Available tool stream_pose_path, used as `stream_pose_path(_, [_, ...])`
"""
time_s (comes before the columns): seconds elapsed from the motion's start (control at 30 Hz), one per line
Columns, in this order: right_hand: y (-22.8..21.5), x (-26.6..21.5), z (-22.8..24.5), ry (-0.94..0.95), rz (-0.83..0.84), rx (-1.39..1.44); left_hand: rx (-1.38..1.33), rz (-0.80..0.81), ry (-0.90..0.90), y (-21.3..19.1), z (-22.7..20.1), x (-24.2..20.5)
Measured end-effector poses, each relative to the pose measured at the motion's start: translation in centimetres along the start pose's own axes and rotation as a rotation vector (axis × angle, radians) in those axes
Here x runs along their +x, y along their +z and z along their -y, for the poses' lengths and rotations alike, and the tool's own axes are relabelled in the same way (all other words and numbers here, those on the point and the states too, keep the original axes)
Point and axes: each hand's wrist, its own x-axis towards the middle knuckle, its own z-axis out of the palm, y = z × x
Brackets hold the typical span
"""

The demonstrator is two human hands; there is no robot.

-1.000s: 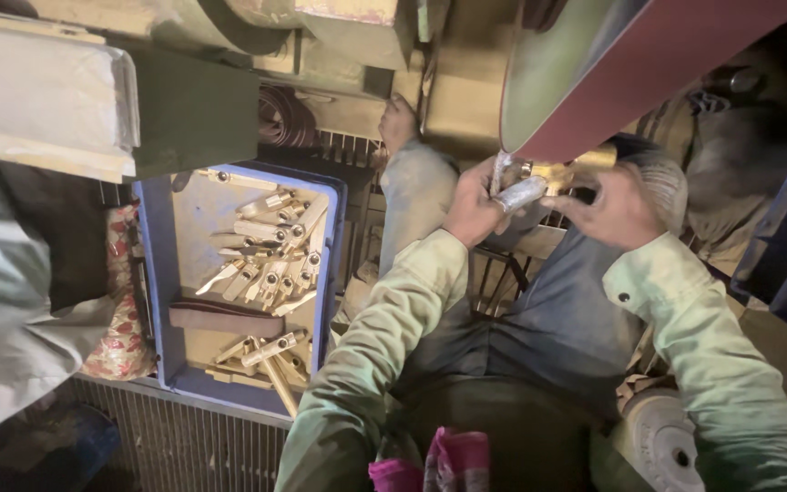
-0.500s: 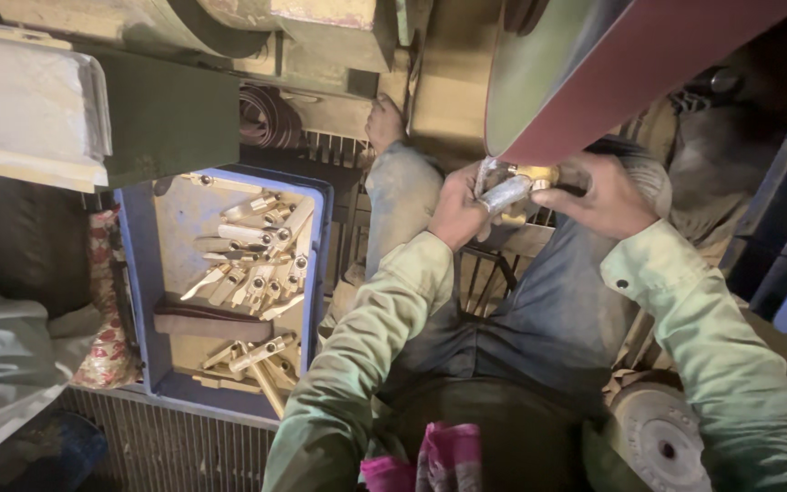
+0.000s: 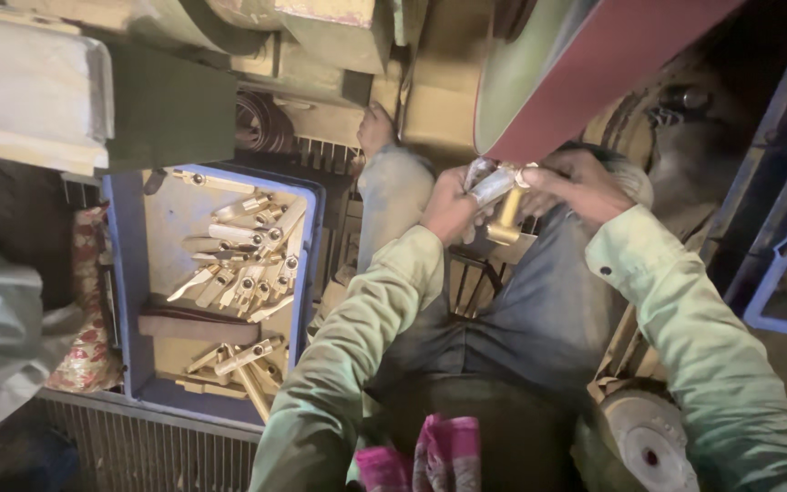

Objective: The person sits on the floor and repeatedly picks up brass-colored metal parts from a blue bin. They press each part against a moving belt sander to smooth its surfaces, then place the finished parts into a second bin.

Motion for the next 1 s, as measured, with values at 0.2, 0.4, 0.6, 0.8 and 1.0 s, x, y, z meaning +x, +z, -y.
stream_pose_path(0.2, [0.8, -1.0, 0.7, 0.085, -0.042, 0.268, 0.070, -0.075, -0.062, 0.3, -1.0, 0.4])
stream_pose_path(0.4, [6.9, -10.7, -0.6, -0.519, -0.280, -0.302, 0.362, 0.133, 0.509, 1.8, -4.3, -9.0])
stream_pose_path(0.6, [11.8, -18.2, -0.1, -0.504, -0.469, -0.245, 0.280, 0.297, 0.425, 3.5, -7.6, -16.6])
stream_pose_path(0.8, [11.4, -19.3, 0.1, -0.685, -0.482, -0.423, 0.503, 0.219, 0.622, 3.6, -9.3, -17.3])
stream_pose_path(1.0, [10.0, -13.6, -2.2, -0.673, -0.455, -0.356, 0.275, 0.273, 0.387, 1.6, -6.4, -10.9])
